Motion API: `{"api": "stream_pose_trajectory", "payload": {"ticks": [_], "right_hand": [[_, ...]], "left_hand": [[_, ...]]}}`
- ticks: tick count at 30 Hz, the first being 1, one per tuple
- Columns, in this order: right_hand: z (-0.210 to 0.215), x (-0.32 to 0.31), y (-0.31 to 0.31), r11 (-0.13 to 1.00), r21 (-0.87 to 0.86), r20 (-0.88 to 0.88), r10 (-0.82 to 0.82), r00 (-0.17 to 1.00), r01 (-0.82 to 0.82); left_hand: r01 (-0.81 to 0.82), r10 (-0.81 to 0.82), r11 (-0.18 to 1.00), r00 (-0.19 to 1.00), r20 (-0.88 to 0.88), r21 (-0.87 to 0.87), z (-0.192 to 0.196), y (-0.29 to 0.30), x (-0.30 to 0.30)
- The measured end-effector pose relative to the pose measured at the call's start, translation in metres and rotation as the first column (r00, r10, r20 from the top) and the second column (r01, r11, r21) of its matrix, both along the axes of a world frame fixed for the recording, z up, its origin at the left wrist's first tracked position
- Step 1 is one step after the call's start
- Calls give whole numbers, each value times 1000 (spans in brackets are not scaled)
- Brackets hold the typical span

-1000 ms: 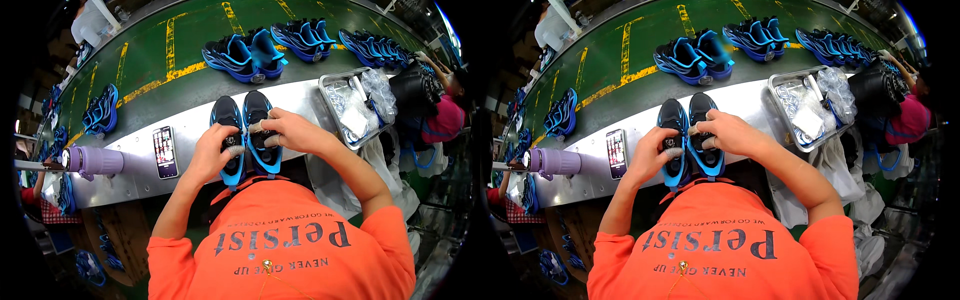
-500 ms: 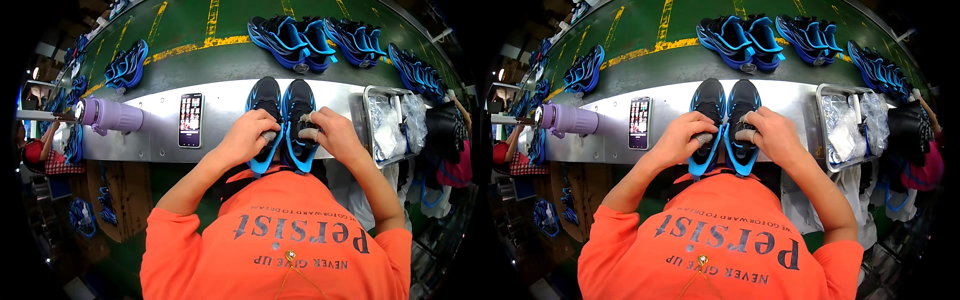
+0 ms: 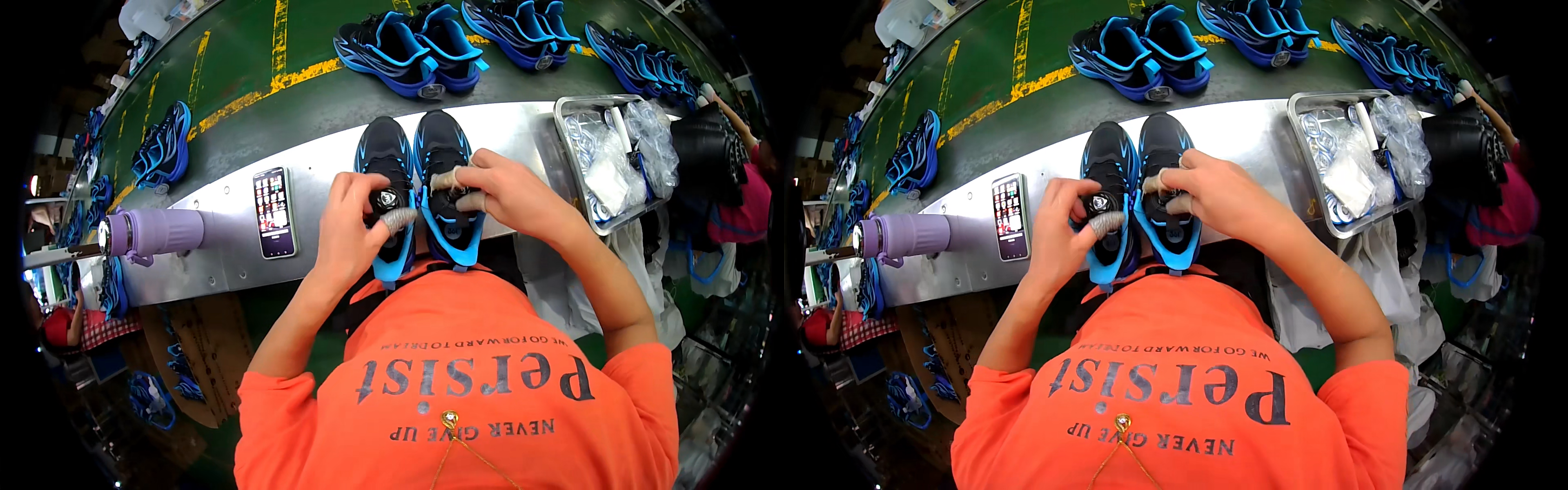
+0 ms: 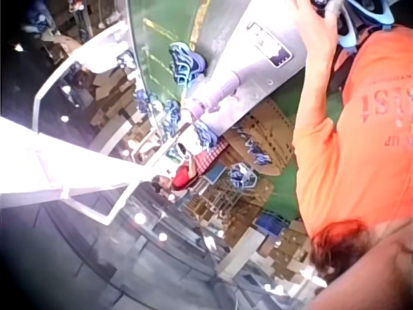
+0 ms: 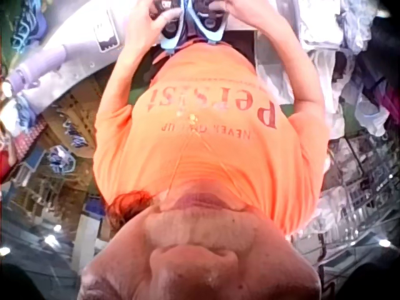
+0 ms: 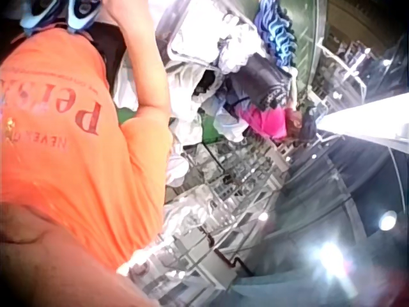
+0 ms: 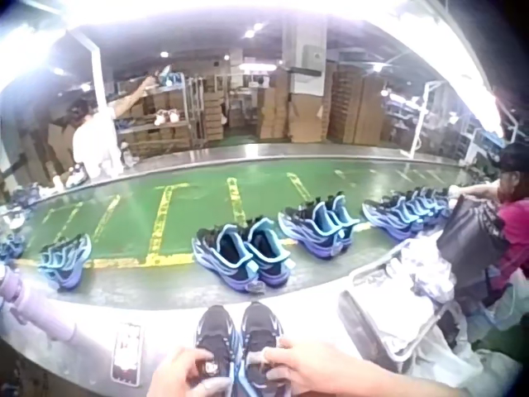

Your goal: The person inserts rolls of paper stuffing into the interior of shoes on a conveyor belt.

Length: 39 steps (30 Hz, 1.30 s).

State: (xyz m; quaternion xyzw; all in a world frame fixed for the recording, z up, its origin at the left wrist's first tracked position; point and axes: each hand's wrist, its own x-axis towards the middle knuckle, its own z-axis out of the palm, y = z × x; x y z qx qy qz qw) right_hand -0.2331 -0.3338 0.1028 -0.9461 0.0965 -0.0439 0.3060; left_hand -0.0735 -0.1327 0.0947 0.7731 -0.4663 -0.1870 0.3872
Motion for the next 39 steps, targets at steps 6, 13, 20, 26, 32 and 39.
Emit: {"api": "stream_pose_trajectory", "payload": {"ticks": [6, 13, 20, 26, 32, 39], "right_hand": [[9, 4, 3, 996, 80, -68, -26, 997, 32], [1, 1, -1, 998, 49, 21, 29, 999, -30], [4, 5, 5, 997, -82, -77, -8, 997, 2], [-4, -2, -3, 999, 9, 23, -43, 999, 43], [0, -2, -4, 995, 85, 95, -66, 993, 58], [-7, -4, -2, 997, 39, 27, -69, 997, 68]], "left_hand": [[140, -129, 989, 972, -196, 41, -4, 1, 22], [-9, 12, 998, 998, 66, -55, -7, -8, 4], [159, -160, 987, 983, -93, -10, -17, -3, 19], [-3, 8, 999, 993, 117, -46, -15, -7, -2], [62, -58, 995, 997, -58, 72, -2, -5, 6], [79, 70, 988, 525, -848, 131, 14, -13, -61]]}}
